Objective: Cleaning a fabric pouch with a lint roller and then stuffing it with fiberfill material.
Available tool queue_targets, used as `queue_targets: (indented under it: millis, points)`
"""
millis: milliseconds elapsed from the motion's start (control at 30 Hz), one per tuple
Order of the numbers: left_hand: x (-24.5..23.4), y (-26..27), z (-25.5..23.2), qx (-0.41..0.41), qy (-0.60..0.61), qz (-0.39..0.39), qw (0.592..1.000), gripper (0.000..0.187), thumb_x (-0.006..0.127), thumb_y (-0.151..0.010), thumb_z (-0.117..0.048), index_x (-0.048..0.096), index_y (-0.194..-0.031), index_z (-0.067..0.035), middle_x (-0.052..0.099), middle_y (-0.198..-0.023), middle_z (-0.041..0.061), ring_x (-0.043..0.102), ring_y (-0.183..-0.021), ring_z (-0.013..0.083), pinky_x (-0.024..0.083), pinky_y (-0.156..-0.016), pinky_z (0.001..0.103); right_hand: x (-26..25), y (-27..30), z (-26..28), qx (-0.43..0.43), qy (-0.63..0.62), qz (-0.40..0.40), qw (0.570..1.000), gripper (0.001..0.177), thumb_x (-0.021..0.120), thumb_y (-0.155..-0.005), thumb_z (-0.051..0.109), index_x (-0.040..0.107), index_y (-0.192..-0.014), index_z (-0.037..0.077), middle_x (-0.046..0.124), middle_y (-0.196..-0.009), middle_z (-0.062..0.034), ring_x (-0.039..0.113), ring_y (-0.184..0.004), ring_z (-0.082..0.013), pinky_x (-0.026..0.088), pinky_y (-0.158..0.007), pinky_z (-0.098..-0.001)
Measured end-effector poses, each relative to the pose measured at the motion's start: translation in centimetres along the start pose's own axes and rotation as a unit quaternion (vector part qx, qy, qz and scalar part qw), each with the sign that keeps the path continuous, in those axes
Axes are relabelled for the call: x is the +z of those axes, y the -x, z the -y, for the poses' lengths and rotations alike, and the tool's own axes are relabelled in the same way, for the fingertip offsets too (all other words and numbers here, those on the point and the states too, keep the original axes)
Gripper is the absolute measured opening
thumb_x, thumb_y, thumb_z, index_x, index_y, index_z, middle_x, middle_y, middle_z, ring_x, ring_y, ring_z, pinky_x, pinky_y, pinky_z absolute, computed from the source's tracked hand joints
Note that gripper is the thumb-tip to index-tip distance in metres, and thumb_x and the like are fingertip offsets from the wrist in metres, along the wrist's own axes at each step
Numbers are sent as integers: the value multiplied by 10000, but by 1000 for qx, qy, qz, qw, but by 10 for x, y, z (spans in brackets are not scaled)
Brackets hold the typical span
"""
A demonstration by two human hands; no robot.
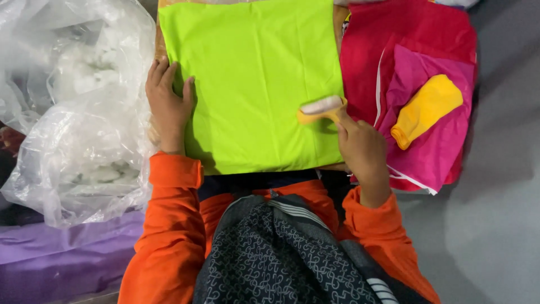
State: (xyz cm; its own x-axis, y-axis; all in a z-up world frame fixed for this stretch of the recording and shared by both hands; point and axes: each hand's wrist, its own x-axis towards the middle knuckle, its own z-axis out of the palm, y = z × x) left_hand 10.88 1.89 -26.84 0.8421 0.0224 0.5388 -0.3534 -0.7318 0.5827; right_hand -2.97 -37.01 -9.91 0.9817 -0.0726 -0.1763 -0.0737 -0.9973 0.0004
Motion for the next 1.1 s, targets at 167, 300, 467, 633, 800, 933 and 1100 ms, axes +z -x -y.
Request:
queue_targets:
  millis: [167,300,467,633,800,933,1100]
  points:
    - [-2,-3,-2,-14,-11,-10,1000,426,888,-902,-162,743,-1223,77,666,-1274,276,556,-1270,483,425,-1113,508,7,-121,25,-1,-33,-97,995,322,533,-1054,374,775,-1222,244,692,-760,-197,728,-726,-438,589,-619,-540]
    - [-2,-4,-9,-29,-16,-22,999,428,907,-887,-158,753,-1218,66,677,-1267,262,561,-1272,474,419,-1115,495,7,-222,44,-56,-51,-183,980,312,606,-1005,290,729,-1266,172,735,-888,-209,748,-820,-467,623,-688,-563]
    - [-2,-5,-8,-41,-17,-12,999,425,909,-902,-165,752,-1224,64,675,-1273,247,557,-1281,458,415,-1119,487,46,-276,24,-118,-41,-233,964,244,637,-973,255,745,-1170,160,728,-815,-185,748,-769,-441,616,-605,-559]
    - [1,-1,1,-35,-20,2,999,431,884,-927,-192,743,-1251,54,660,-1297,247,549,-1293,449,423,-1127,486,-25,-114,32,-65,-88,-106,988,276,559,-1015,223,776,-1102,76,726,-818,-266,719,-800,-511,578,-680,-591]
    - [5,1,6,-42,-20,1,999,457,903,-926,-232,747,-1269,27,658,-1323,215,534,-1322,406,389,-1150,459,-41,30,5,9,-86,79,993,390,504,-1008,233,688,-1342,156,692,-818,-340,684,-856,-567,548,-749,-636]
    - [0,-2,-4,-41,-14,-10,999,440,916,-912,-187,753,-1249,45,666,-1306,233,543,-1303,434,397,-1136,476,-28,61,-21,51,-86,108,989,381,506,-1013,326,703,-1323,225,727,-860,-299,704,-873,-533,574,-774,-593]
    - [5,-1,5,-35,-14,-8,999,447,909,-904,-198,748,-1245,41,665,-1298,228,550,-1305,419,412,-1139,460,-20,-6,10,-19,-53,-32,998,293,554,-1018,262,771,-1093,80,684,-749,-284,701,-769,-508,577,-680,-573]
